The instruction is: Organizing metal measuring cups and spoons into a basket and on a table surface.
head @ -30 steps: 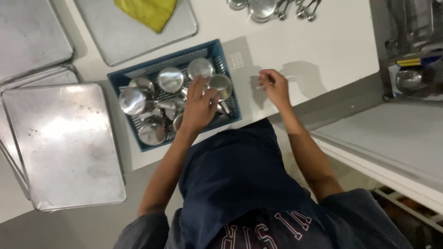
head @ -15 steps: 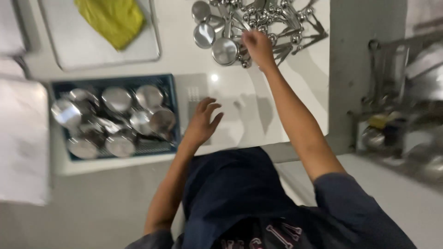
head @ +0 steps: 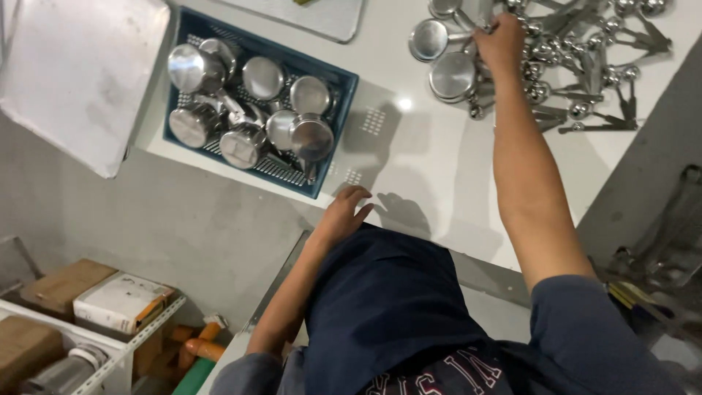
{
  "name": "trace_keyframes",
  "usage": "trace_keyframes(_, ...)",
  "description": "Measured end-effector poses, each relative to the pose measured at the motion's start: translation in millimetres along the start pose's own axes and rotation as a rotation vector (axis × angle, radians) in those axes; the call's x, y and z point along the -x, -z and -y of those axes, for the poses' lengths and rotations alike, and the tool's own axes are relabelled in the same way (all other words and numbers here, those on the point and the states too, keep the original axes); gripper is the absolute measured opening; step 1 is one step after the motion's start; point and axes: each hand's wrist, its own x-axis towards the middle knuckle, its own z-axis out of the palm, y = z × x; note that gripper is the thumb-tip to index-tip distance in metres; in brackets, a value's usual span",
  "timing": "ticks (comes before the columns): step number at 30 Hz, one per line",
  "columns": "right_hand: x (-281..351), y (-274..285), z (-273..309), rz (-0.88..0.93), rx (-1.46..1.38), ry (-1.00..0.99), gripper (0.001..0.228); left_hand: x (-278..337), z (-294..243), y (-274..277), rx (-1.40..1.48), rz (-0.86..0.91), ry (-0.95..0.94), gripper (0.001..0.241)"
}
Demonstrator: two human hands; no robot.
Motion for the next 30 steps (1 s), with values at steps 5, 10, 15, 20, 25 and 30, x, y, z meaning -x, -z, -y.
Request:
trace_keyframes(5, 9.3, 17.5, 35.1, -0.135, 0.100, 0.229, 0.030, 6.2, 6.1, 12.2, 0.036, -0.009, -0.015, 0.028)
trace_keyframes(10, 32.8, 48.8, 107.8, 0.007, -0.238, -0.189, 0.026, 8.5, 22.3, 27.9, 0.045, 0.016, -0.100, 0.028)
trace_keyframes(15, 62.3, 45.3, 105.0, -0.226, -0.004, 0.098, 0.013, 3.6, 22.4, 46.7, 0.106, 0.094, -0.147, 0.028)
trace_keyframes(20, 128.9, 63.2, 170.1, -0.259, -0.103, -0.180, 0.019, -16.0, 12.9, 55.4, 0.157, 0.214, -0.220, 0.031)
trace_keyframes(25, 230.2, 64.4, 234.3, -0.463, -0.098, 0.017, 0.015, -65.0, 25.1, 10.4, 0.641, 0.447, 0.082, 0.056)
trace_keyframes(30, 314.8, 52.3, 263.0, -0.442, -0.016, 0.140, 0.027, -115.9, 11.5, -8.2, 1.195, 0.465, 0.343, 0.082)
